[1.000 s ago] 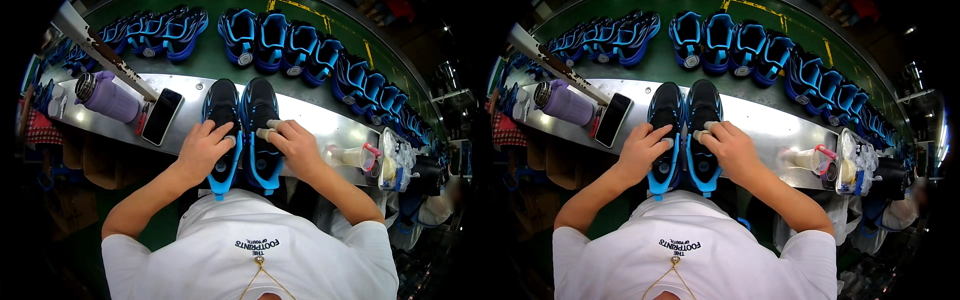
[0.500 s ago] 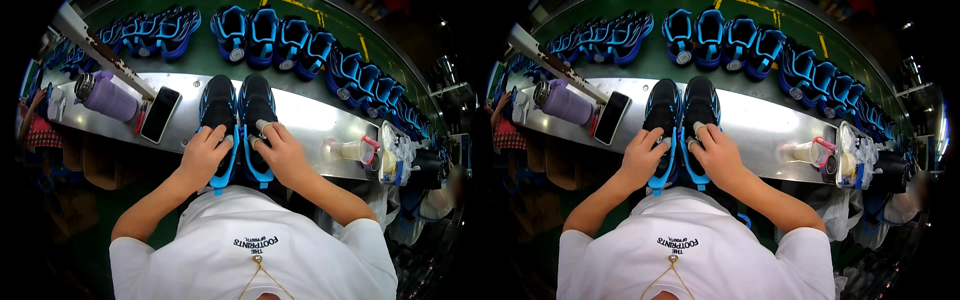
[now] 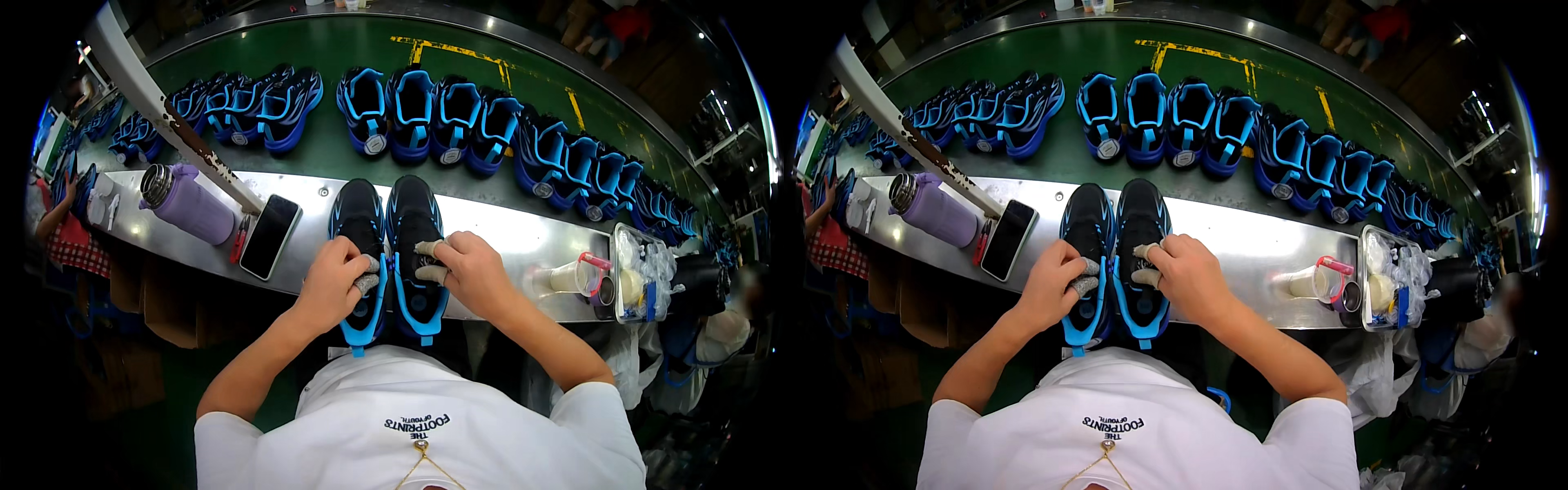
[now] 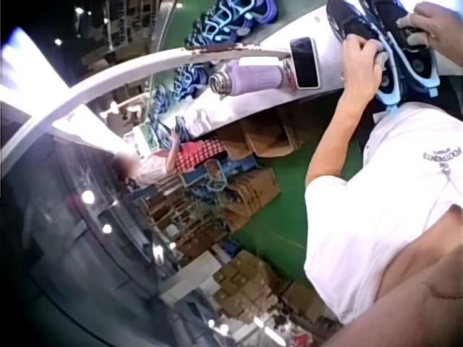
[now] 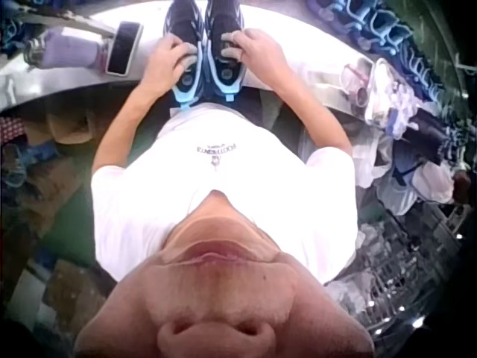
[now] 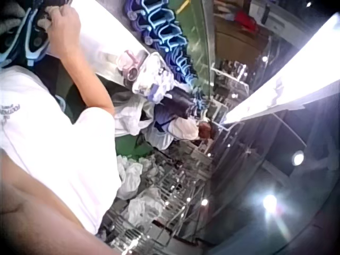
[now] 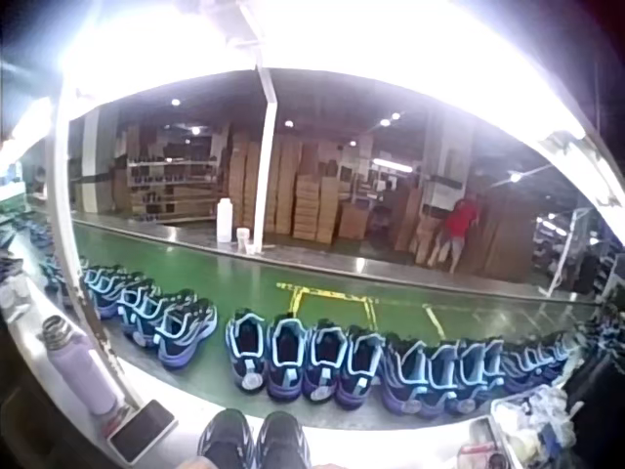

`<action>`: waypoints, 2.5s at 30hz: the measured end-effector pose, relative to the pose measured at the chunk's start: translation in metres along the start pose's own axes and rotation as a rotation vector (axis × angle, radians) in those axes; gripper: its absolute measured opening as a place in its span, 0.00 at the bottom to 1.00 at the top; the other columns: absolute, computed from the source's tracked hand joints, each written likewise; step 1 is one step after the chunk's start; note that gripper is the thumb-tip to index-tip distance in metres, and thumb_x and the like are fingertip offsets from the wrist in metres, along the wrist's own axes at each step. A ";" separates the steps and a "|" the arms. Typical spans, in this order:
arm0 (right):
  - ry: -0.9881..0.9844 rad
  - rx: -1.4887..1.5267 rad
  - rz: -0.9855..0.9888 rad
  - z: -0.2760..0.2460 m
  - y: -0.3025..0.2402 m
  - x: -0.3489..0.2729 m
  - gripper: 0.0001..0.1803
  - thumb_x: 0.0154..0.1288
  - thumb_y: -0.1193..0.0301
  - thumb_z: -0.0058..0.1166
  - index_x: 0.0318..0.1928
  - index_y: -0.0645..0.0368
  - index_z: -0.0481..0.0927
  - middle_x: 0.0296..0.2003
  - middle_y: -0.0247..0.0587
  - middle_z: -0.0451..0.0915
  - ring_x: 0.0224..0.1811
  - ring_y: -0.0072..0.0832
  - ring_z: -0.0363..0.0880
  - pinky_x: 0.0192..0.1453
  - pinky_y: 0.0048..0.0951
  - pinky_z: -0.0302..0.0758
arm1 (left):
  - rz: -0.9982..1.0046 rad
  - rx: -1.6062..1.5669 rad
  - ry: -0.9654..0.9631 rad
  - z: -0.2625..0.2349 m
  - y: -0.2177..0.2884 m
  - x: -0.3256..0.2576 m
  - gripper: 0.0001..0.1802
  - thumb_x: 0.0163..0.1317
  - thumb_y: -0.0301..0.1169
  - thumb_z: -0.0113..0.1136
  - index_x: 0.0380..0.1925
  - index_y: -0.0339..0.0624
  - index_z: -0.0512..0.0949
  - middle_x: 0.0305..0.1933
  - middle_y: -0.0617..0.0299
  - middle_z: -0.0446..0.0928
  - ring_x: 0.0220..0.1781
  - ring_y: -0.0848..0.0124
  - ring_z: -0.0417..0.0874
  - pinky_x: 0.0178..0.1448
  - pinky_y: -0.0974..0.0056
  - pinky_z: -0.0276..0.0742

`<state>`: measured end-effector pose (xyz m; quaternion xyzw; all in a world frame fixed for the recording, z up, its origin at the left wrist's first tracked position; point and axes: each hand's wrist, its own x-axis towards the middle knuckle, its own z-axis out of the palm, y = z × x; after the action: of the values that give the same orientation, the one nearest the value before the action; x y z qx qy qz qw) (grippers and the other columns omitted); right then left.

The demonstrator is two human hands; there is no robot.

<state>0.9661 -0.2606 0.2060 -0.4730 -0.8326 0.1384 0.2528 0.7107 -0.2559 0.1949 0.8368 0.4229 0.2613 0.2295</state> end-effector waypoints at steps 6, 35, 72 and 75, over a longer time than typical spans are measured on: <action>-0.241 0.002 0.083 -0.017 -0.010 0.005 0.19 0.59 0.64 0.65 0.52 0.45 0.82 0.32 0.41 0.74 0.33 0.41 0.77 0.38 0.37 0.76 | 0.019 0.006 -0.090 -0.019 0.006 0.000 0.17 0.52 0.25 0.65 0.44 0.42 0.79 0.40 0.56 0.75 0.43 0.53 0.74 0.50 0.55 0.72; -0.210 0.119 0.085 0.002 0.034 -0.007 0.24 0.55 0.70 0.67 0.54 0.46 0.82 0.39 0.45 0.74 0.45 0.42 0.74 0.49 0.38 0.74 | -0.179 -0.274 -0.152 0.007 -0.025 0.010 0.23 0.55 0.23 0.67 0.53 0.37 0.79 0.36 0.61 0.73 0.35 0.70 0.72 0.43 0.68 0.71; -0.132 0.222 0.166 0.014 0.052 -0.015 0.18 0.53 0.68 0.68 0.47 0.51 0.85 0.36 0.39 0.75 0.37 0.35 0.79 0.43 0.34 0.77 | -0.952 -1.653 -0.111 0.116 0.059 0.009 0.15 0.75 0.27 0.44 0.57 0.32 0.68 0.61 0.51 0.71 0.49 0.61 0.83 0.32 0.67 0.82; -0.132 0.358 0.084 0.006 0.065 -0.014 0.15 0.52 0.65 0.68 0.43 0.51 0.85 0.33 0.39 0.74 0.34 0.37 0.79 0.40 0.35 0.77 | -0.928 -1.633 -0.145 0.119 0.059 0.013 0.15 0.75 0.27 0.44 0.58 0.33 0.67 0.61 0.51 0.71 0.54 0.58 0.83 0.33 0.66 0.84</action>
<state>1.0153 -0.2391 0.1666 -0.4445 -0.7891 0.3254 0.2717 0.8272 -0.2963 0.1439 0.1790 0.3846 0.3067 0.8520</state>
